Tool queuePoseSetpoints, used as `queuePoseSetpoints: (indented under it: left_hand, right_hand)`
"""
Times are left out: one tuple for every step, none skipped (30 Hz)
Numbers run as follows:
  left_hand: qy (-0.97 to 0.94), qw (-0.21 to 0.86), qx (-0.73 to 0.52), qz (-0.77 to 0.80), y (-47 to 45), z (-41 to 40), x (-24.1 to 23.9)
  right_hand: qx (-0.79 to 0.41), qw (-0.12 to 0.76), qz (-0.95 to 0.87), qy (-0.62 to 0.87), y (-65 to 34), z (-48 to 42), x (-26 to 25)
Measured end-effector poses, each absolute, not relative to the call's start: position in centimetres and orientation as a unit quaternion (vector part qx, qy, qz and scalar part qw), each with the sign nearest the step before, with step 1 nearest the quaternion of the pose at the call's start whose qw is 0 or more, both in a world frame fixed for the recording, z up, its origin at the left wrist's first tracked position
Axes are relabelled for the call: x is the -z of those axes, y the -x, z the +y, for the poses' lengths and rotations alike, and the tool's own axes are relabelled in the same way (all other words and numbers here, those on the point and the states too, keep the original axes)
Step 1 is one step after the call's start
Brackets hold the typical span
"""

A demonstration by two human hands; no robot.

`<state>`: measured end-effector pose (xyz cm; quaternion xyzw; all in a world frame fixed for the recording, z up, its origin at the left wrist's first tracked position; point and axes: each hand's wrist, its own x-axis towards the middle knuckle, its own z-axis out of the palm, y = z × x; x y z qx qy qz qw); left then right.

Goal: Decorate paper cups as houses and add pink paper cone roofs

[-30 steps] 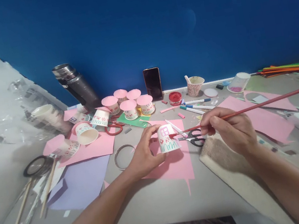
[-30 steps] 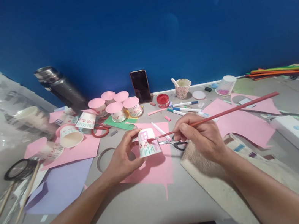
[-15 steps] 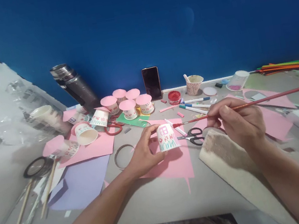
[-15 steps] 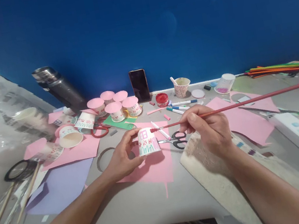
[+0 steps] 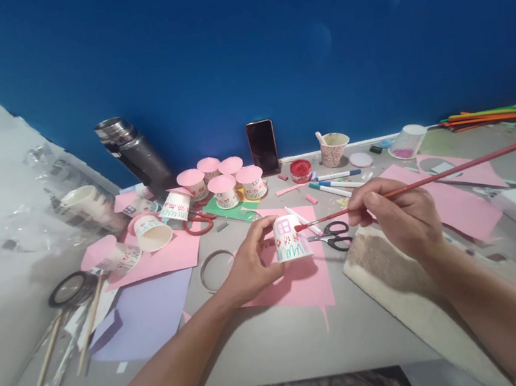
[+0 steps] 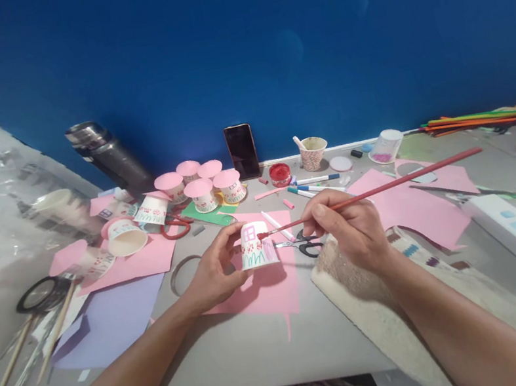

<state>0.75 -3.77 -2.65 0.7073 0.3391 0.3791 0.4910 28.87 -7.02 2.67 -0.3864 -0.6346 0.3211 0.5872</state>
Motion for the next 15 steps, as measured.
queuePoseSetpoints:
  left_hand:
    - [-0.709, 0.49, -0.377, 0.34, -0.72, -3.8, 2.64]
    - [-0.71, 0.489, -0.374, 0.342, -0.7, -3.82, 2.62]
    - [-0.71, 0.489, -0.372, 0.344, -0.69, -3.84, 2.6]
    - [-0.709, 0.491, -0.37, 0.347, -0.69, -3.87, 2.56]
    - [-0.708, 0.492, -0.369, 0.348, -0.69, -3.89, 2.52]
    - [-0.706, 0.493, -0.369, 0.349, -0.71, -3.91, 2.46]
    - [-0.706, 0.494, -0.369, 0.349, -0.73, -3.93, 2.4]
    - [-0.705, 0.495, -0.369, 0.349, -0.76, -3.93, 2.34]
    - [-0.705, 0.496, -0.368, 0.349, -0.79, -3.93, 2.29]
    - [-0.705, 0.496, -0.368, 0.349, -0.81, -3.93, 2.25]
    - [-0.705, 0.497, -0.368, 0.348, -0.82, -3.92, 2.24]
    - [-0.705, 0.497, -0.367, 0.349, -0.83, -3.91, 2.23]
    - [-0.704, 0.497, -0.367, 0.348, -0.84, -3.91, 2.24]
    - [-0.704, 0.498, -0.367, 0.348, -0.84, -3.91, 2.26]
    - [-0.705, 0.498, -0.368, 0.346, -0.85, -3.91, 2.28]
  right_hand:
    - [-0.321, 0.586, -0.637, 0.386, -28.85, -7.03, -2.69]
    - [-0.321, 0.583, -0.639, 0.386, -28.83, -7.04, -2.72]
    - [-0.319, 0.58, -0.642, 0.387, -28.81, -7.05, -2.74]
    - [-0.317, 0.578, -0.644, 0.388, -28.79, -7.06, -2.76]
    - [-0.314, 0.577, -0.645, 0.389, -28.77, -7.05, -2.78]
    - [-0.312, 0.576, -0.646, 0.391, -28.75, -7.04, -2.78]
    - [-0.311, 0.574, -0.647, 0.394, -28.73, -7.03, -2.79]
    - [-0.31, 0.572, -0.648, 0.396, -28.72, -7.01, -2.78]
    - [-0.31, 0.569, -0.649, 0.398, -28.71, -6.99, -2.78]
    - [-0.31, 0.566, -0.65, 0.4, -28.71, -6.98, -2.77]
    - [-0.31, 0.565, -0.65, 0.402, -28.72, -6.97, -2.76]
    - [-0.311, 0.565, -0.65, 0.403, -28.72, -6.96, -2.76]
    - [-0.311, 0.566, -0.648, 0.403, -28.73, -6.97, -2.76]
    - [-0.311, 0.567, -0.648, 0.403, -28.74, -6.97, -2.76]
    - [-0.311, 0.565, -0.649, 0.404, -28.76, -6.98, -2.76]
